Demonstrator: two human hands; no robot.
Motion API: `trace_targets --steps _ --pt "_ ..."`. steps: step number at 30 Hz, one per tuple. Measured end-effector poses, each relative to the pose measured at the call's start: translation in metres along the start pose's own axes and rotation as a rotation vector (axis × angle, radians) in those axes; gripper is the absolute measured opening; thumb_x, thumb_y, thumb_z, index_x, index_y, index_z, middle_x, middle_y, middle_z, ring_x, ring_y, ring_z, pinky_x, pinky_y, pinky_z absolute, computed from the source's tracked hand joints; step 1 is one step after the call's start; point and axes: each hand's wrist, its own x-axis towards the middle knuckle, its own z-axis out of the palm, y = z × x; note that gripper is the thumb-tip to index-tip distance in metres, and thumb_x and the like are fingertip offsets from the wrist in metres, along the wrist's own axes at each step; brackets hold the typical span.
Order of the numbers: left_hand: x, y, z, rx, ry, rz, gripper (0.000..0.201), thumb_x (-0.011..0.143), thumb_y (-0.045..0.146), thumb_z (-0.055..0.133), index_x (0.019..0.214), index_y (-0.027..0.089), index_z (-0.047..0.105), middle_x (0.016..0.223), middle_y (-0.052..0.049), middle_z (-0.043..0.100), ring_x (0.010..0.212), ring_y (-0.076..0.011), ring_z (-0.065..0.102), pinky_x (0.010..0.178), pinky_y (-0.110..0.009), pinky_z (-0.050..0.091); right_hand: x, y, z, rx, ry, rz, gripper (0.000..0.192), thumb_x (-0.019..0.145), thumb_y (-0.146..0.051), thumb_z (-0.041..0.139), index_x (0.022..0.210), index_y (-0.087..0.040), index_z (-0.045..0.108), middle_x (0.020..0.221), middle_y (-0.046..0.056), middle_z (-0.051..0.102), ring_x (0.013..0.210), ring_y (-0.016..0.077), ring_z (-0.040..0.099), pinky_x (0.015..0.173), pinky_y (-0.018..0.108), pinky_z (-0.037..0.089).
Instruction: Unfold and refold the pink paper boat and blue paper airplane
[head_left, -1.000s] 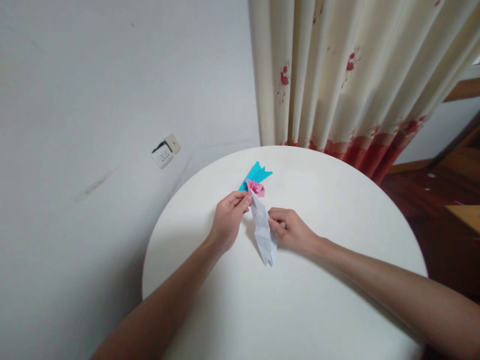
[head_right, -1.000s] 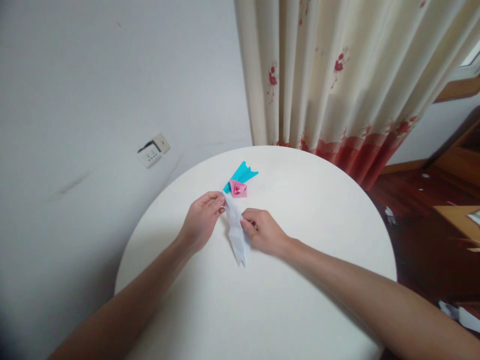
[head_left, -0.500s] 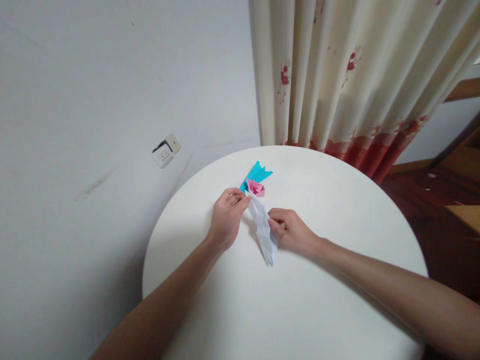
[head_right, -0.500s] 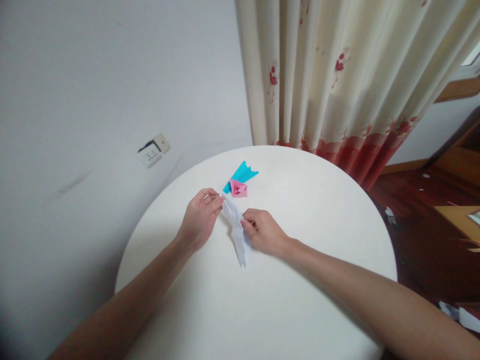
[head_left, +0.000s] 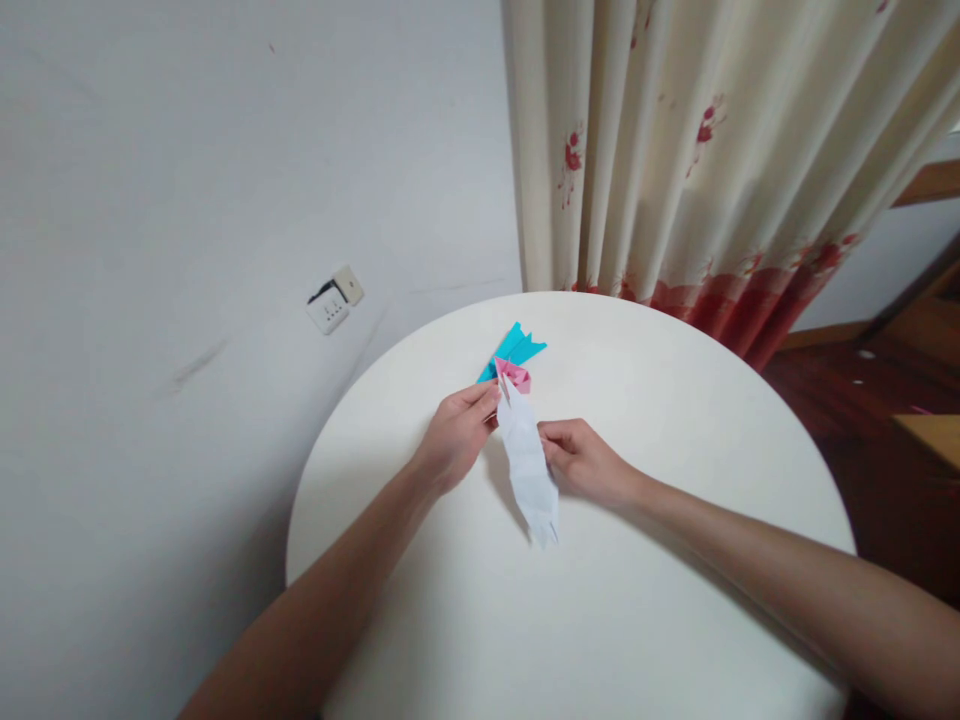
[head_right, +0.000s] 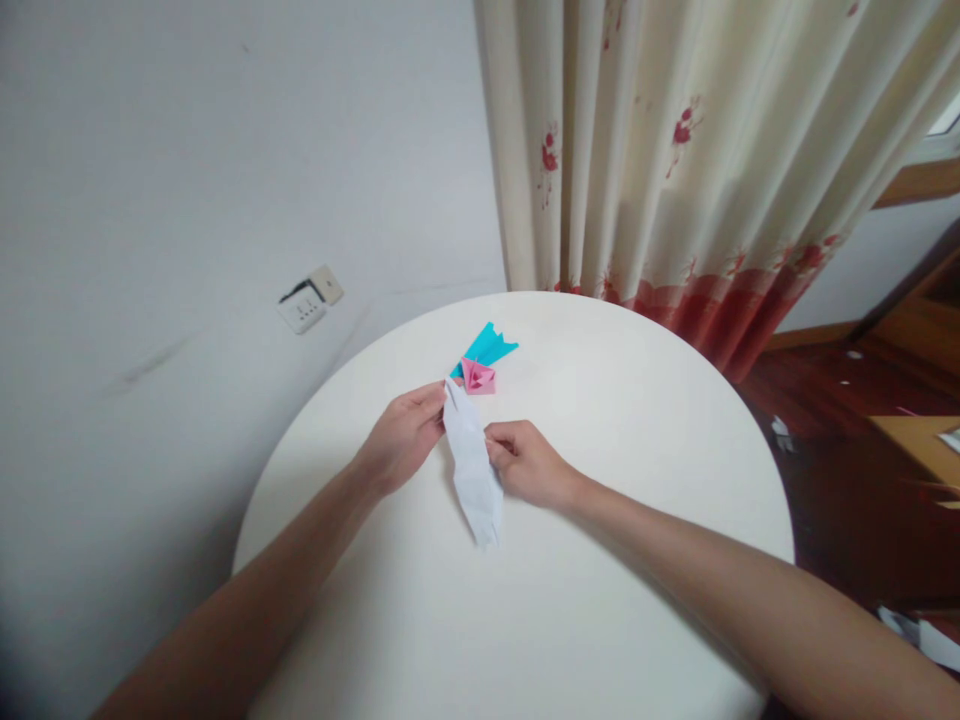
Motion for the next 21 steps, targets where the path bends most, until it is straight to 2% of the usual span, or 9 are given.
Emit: trace_targets --steps 3,6,9,12,14,16,18,21 --pt "0.001 -0.006 -0.005 0.069 0.053 0.036 0.024 0.084 0.037 0.073 0.073 0.015 0.070 0.073 -0.004 0.064 0.073 -0.0159 0.058 0.074 -0.030 0.048 0.000 0.002 0.000 0.027 -0.002 0.019 0.042 0.088 -0.056 0.057 0.067 -0.019 0.052 0.062 -0.003 0.045 0.060 0.0123 0.039 0.056 0.026 0.031" --pt "0.003 -0.010 -0.007 0.149 0.122 0.089 0.023 0.084 0.037 0.072 0.076 0.016 0.071 0.071 -0.002 0.062 0.072 -0.0152 0.057 0.073 -0.029 0.049 0.000 0.002 0.001 0.054 -0.008 0.022 0.041 0.086 -0.053 0.061 0.065 -0.019 0.053 0.061 -0.004 0.044 0.059 0.0120 0.040 0.056 0.026 0.030" --pt "0.001 -0.012 -0.002 0.183 0.149 0.124 0.021 0.085 0.037 0.070 0.092 0.017 0.068 0.084 -0.003 0.066 0.077 -0.0152 0.060 0.073 -0.027 0.050 0.001 0.002 0.001 0.058 0.037 0.010 0.040 0.086 -0.051 0.062 0.064 -0.019 0.055 0.060 -0.003 0.047 0.059 0.0127 0.042 0.056 0.026 0.033" --pt "-0.005 -0.012 0.008 0.273 0.200 0.221 0.028 0.083 0.032 0.074 0.104 0.022 0.058 0.104 -0.003 0.062 0.085 -0.0141 0.062 0.073 -0.025 0.051 0.003 0.002 -0.002 0.012 0.212 -0.011 0.039 0.089 -0.048 0.057 0.062 -0.019 0.058 0.058 -0.001 0.051 0.057 0.0139 0.047 0.056 0.027 0.037" --pt "-0.011 -0.013 0.015 0.404 0.165 0.276 0.029 0.082 0.032 0.075 0.101 0.023 0.056 0.109 -0.004 0.058 0.093 -0.0157 0.061 0.075 -0.025 0.051 0.003 0.001 -0.005 -0.062 0.354 -0.039 0.037 0.090 -0.043 0.057 0.062 -0.019 0.060 0.059 0.000 0.055 0.057 0.0146 0.050 0.055 0.027 0.038" --pt "-0.017 -0.014 0.022 0.531 0.083 0.300 0.026 0.081 0.031 0.076 0.095 0.021 0.057 0.110 -0.006 0.057 0.103 -0.0191 0.059 0.079 -0.027 0.052 0.002 -0.001 -0.007 -0.128 0.423 -0.085 0.032 0.089 -0.038 0.059 0.065 -0.018 0.064 0.064 0.002 0.060 0.059 0.0155 0.054 0.056 0.028 0.041" --pt "-0.021 -0.015 0.026 0.607 0.043 0.314 0.023 0.079 0.030 0.077 0.090 0.021 0.058 0.106 -0.006 0.058 0.102 -0.0199 0.060 0.080 -0.028 0.053 0.000 -0.004 -0.007 -0.147 0.407 -0.140 0.027 0.089 -0.037 0.062 0.072 -0.018 0.069 0.073 0.004 0.066 0.065 0.0171 0.059 0.059 0.028 0.044" --pt "-0.021 -0.017 0.027 0.635 0.044 0.334 0.017 0.082 0.026 0.072 0.086 0.020 0.058 0.097 -0.004 0.061 0.094 -0.0182 0.061 0.081 -0.029 0.053 -0.001 -0.006 -0.005 -0.130 0.349 -0.217 0.026 0.089 -0.039 0.064 0.076 -0.019 0.072 0.080 0.006 0.069 0.072 0.0181 0.062 0.064 0.029 0.048"
